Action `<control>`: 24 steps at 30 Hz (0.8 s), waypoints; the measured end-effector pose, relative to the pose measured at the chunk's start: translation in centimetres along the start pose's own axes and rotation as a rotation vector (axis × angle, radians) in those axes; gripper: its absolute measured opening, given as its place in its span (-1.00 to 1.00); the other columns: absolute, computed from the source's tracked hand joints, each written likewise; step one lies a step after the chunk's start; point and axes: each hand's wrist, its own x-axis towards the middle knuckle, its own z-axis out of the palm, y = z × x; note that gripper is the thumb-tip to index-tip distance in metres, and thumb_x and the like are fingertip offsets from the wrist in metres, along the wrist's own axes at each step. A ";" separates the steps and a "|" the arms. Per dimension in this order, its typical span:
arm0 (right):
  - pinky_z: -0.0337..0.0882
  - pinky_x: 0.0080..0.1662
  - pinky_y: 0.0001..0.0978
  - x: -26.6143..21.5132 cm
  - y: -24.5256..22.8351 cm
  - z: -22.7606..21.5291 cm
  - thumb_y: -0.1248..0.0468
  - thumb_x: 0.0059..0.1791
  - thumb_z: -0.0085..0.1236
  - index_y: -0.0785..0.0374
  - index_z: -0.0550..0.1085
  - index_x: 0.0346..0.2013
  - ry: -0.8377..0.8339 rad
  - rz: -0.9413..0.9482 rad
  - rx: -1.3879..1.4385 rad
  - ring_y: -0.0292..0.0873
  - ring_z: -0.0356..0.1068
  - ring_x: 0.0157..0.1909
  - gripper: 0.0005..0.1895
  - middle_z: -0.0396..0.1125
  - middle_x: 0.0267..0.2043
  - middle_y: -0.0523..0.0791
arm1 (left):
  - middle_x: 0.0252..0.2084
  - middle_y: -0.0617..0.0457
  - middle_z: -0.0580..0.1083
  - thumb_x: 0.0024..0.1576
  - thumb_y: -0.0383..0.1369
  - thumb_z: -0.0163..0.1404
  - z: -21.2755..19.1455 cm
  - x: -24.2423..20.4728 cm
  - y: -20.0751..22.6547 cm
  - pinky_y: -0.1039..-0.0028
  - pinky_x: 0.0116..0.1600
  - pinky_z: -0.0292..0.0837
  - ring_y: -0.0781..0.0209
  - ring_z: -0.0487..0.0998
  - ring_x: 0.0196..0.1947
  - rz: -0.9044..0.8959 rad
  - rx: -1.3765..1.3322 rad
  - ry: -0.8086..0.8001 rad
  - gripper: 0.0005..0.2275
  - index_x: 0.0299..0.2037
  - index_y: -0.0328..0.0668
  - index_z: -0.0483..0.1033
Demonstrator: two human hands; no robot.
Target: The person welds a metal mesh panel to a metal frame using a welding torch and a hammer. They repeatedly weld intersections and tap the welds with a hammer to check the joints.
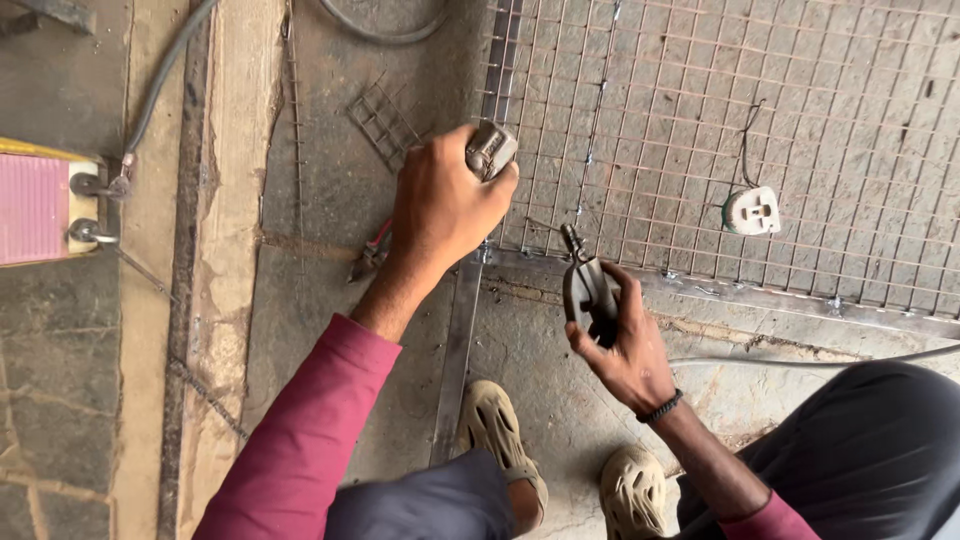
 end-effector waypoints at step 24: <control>0.60 -0.02 -0.19 3.8 0.2 7.3 -0.12 -0.21 0.30 0.13 0.10 0.49 0.094 0.106 0.156 0.01 0.55 0.03 0.07 0.39 0.20 0.12 | -0.46 0.08 0.61 0.16 -0.36 0.14 -1.8 1.1 -1.8 0.44 -0.42 0.56 0.33 0.66 -0.50 -0.069 -0.040 -0.028 -0.90 -0.26 -0.20 0.56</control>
